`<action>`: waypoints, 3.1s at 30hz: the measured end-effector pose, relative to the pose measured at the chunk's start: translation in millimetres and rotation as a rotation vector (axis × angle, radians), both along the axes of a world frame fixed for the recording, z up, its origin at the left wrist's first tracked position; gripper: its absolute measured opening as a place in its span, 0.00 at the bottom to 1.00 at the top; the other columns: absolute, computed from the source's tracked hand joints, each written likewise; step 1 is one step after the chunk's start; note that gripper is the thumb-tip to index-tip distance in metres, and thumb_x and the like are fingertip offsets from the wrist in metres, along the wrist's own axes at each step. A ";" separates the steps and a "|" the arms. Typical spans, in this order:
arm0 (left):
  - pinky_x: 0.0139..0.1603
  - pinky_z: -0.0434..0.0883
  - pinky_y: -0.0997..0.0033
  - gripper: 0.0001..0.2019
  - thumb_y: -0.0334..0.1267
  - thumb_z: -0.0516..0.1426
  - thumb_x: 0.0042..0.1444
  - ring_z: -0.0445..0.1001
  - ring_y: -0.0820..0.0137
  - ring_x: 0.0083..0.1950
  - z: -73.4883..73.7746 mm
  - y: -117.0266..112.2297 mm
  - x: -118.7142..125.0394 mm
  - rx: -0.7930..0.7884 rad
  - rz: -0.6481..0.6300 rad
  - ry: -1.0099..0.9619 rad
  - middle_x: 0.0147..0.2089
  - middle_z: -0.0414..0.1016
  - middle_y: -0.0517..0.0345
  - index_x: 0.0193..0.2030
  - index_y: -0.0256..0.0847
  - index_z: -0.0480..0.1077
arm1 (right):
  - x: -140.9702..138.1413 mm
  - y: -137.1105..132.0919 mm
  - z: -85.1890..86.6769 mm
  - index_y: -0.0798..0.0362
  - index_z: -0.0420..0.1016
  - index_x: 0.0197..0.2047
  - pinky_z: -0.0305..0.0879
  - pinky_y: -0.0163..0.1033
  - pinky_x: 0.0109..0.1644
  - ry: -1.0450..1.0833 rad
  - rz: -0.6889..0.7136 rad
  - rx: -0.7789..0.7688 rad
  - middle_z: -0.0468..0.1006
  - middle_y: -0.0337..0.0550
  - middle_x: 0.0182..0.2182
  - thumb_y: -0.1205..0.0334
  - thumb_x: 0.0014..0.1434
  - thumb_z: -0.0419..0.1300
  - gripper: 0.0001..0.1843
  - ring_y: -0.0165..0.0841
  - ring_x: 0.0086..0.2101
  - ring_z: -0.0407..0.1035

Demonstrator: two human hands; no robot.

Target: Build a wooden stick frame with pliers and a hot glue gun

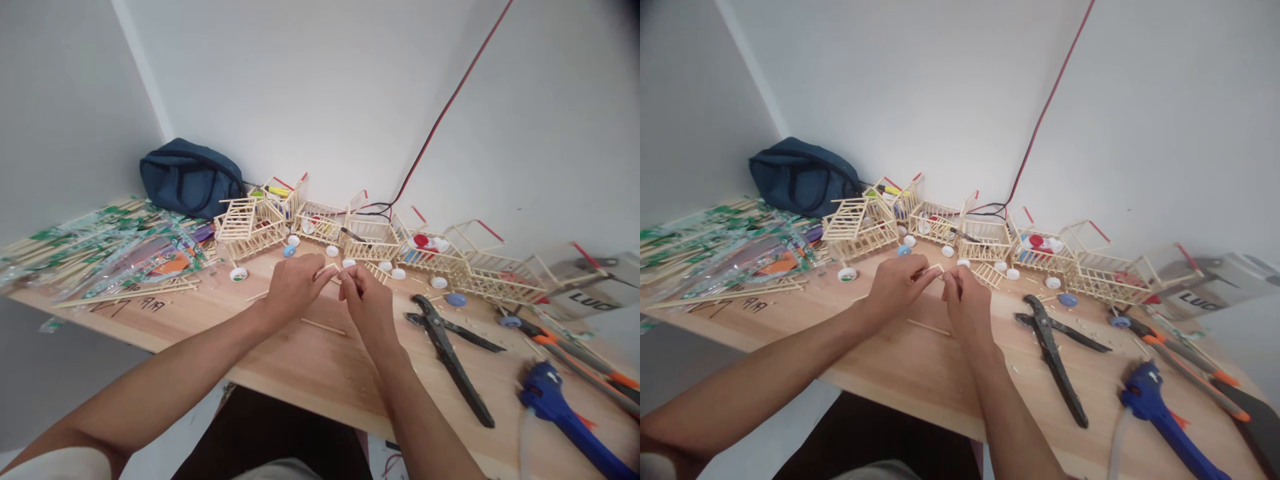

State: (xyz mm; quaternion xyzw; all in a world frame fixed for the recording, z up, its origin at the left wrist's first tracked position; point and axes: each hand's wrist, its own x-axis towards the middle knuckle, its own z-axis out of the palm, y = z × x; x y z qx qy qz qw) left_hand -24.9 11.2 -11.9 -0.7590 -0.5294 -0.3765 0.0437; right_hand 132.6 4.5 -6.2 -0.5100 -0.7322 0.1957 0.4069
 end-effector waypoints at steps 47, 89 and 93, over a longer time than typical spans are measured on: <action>0.28 0.50 0.70 0.21 0.50 0.49 0.63 0.61 0.73 0.25 0.0 0.0 0.3 0.002 -0.003 -0.008 0.24 0.69 0.59 0.24 0.38 0.65 | -0.4 -0.2 0.2 0.51 0.65 0.27 0.53 0.34 0.30 0.000 -0.002 -0.005 0.68 0.33 0.19 0.58 0.64 0.50 0.14 0.28 0.22 0.61; 0.28 0.51 0.70 0.21 0.49 0.49 0.63 0.61 0.73 0.25 1.6 -0.6 0.0 -0.003 -0.019 -0.006 0.24 0.68 0.59 0.24 0.38 0.64 | -0.7 -0.3 -0.4 0.51 0.66 0.27 0.54 0.33 0.30 -0.010 -0.006 0.015 0.68 0.33 0.19 0.58 0.64 0.50 0.14 0.28 0.22 0.61; 0.28 0.51 0.70 0.20 0.49 0.49 0.63 0.60 0.74 0.25 0.9 -0.4 -0.1 0.007 -0.015 -0.005 0.23 0.68 0.60 0.24 0.38 0.64 | -0.2 -0.7 -1.2 0.51 0.65 0.27 0.54 0.34 0.30 -0.008 -0.005 0.015 0.68 0.33 0.18 0.58 0.64 0.50 0.14 0.28 0.22 0.61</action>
